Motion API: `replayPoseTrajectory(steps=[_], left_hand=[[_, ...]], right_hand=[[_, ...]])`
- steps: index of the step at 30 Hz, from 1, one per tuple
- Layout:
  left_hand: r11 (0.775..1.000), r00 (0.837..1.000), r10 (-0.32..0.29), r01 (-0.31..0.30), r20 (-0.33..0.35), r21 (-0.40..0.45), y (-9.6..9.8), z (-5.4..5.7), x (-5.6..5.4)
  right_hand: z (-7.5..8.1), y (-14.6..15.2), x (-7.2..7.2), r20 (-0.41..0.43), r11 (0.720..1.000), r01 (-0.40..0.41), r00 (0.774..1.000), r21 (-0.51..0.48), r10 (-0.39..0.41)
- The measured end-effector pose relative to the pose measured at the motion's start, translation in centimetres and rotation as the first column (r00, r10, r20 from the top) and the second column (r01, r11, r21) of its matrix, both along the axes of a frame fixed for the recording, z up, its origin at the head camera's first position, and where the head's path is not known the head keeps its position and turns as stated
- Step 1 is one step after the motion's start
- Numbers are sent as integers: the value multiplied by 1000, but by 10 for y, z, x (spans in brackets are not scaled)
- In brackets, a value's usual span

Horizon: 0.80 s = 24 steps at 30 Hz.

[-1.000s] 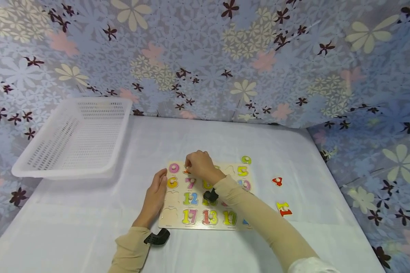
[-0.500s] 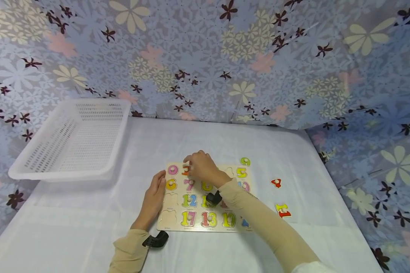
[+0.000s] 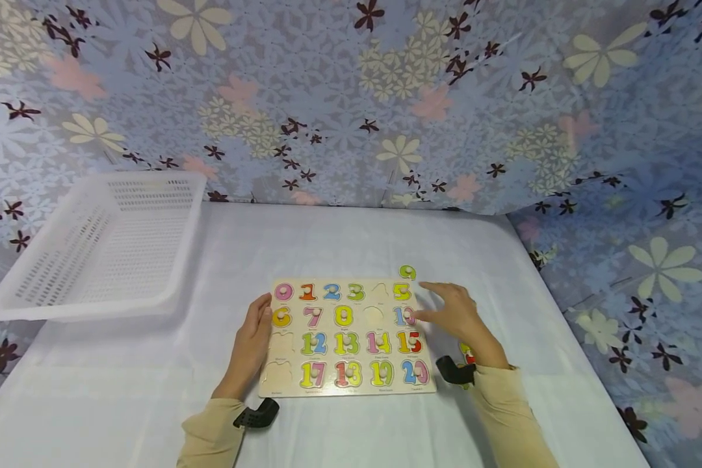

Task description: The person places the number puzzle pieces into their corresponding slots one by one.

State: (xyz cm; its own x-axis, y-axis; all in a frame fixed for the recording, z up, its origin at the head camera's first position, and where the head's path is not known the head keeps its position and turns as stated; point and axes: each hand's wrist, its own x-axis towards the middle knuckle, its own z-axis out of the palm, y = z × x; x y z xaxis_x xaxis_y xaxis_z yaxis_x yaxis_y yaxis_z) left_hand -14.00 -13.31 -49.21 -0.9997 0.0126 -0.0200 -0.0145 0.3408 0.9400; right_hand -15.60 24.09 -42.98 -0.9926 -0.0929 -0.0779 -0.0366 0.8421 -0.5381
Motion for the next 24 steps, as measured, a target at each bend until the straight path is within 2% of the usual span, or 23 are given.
replayPoseTrajectory(steps=[4, 10, 17, 24], left_hand=[[1000, 1000, -3, 3, 3, -16, -2, 0, 0], [1000, 1000, 1, -1, 9, -4, -2, 0, 1], [1000, 1000, -2, 3, 30, -2, 0, 0, 2], [1000, 1000, -12, 12, 27, -12, 1, -1, 1]], right_hand=[[-2, 39, 28, 96, 993, 118, 989, -15, -116], [-6, 62, 61, 187, 986, 168, 969, -14, -162], [-13, 68, 86, 181, 972, 233, 956, 22, -233], [-23, 62, 94, 87, 967, 253, 963, 39, -255]])
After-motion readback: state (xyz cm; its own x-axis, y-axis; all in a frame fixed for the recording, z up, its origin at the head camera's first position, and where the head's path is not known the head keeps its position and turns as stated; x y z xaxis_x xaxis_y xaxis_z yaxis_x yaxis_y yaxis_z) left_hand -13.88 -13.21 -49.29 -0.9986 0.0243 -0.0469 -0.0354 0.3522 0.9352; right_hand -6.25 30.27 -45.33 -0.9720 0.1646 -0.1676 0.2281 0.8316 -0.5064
